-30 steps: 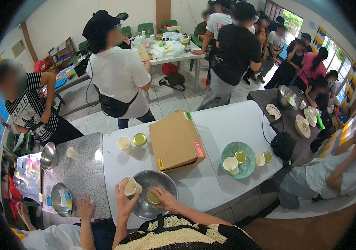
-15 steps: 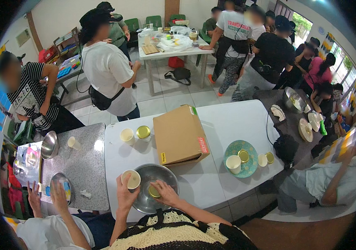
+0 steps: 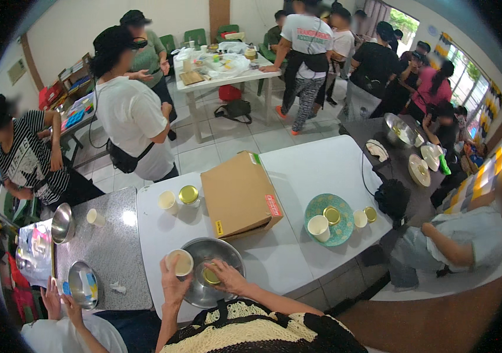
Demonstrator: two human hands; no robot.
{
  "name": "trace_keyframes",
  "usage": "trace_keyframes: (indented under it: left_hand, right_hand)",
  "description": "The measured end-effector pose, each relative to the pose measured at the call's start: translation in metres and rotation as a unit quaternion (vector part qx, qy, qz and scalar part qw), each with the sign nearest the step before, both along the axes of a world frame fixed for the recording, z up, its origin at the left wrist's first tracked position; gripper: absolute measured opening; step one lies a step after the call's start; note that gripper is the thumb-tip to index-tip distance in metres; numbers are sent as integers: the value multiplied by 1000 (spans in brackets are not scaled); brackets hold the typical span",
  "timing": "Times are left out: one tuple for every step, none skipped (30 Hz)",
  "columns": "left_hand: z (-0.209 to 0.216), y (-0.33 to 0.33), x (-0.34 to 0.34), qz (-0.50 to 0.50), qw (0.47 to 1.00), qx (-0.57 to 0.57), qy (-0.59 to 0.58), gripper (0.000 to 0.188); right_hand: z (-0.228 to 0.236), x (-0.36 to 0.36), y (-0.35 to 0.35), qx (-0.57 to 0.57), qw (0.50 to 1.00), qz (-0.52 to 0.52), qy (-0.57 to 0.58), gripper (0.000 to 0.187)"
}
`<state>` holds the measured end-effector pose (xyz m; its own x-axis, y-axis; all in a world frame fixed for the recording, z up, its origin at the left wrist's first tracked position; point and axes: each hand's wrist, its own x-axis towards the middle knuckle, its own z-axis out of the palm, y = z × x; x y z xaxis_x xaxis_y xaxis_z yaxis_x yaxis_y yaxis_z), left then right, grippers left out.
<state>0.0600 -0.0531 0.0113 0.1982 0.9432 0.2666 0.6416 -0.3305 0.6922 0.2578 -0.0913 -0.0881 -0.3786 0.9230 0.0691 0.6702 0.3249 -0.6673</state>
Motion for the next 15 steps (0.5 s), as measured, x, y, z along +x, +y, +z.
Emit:
trace_keyframes:
  left_hand:
    - [3, 0, -1, 20, 1000, 10, 0, 62]
    - [5, -1, 0, 41, 999, 20, 1, 62]
    - [5, -1, 1, 6, 1000, 13, -4, 62]
    - [4, -4, 2, -25, 1000, 8, -9, 62]
    - [4, -7, 4, -56, 998, 2, -14, 63]
    - [5, -11, 6, -90, 996, -17, -16, 62]
    - [3, -11, 6, -87, 996, -22, -15, 62]
    - [0, -12, 5, -85, 996, -27, -13, 61]
    - [-3, -13, 4, -83, 996, -32, -12, 61]
    - [-8, -9, 3, -52, 998, -23, -24, 61]
    - [-10, -7, 0, -25, 999, -11, -19, 61]
    - [-12, -5, -3, 2, 1000, 1, -14, 62]
    - [-11, -4, -1, 28, 999, 13, -13, 62]
    - [-5, -5, 0, 17, 1000, 9, -2, 64]
    - [-2, -7, 2, -20, 1000, 5, 2, 64]
  right_hand:
    - [0, -1, 0, -2, 1000, -3, 1, 88]
    - [0, -1, -1, -3, 1000, -5, 2, 87]
    - [1, -2, -1, -5, 1000, -6, 4, 86]
    - [-3, -2, -1, -3, 1000, -9, 5, 89]
    - [-6, -2, -1, -2, 1000, -11, 7, 92]
    - [-9, -3, -1, -1, 1000, -13, 9, 96]
    - [-12, -3, -1, 1, 1000, -15, 9, 96]
    - [-14, -3, -2, 4, 1000, -18, 10, 96]
    - [-17, -4, -3, 7, 1000, -20, 10, 96]
    - [-14, -2, -2, 4, 1000, -13, 8, 92]
    - [-11, -1, -2, 1, 1000, -6, 7, 88]
    - [-7, -1, -1, -2, 1000, 1, 5, 84]
    - [-10, 0, 0, -7, 1000, -1, 6, 84]
    - [-14, -2, 0, -11, 1000, -2, 8, 83]
    - [-18, -2, 1, -16, 1000, -3, 10, 83]
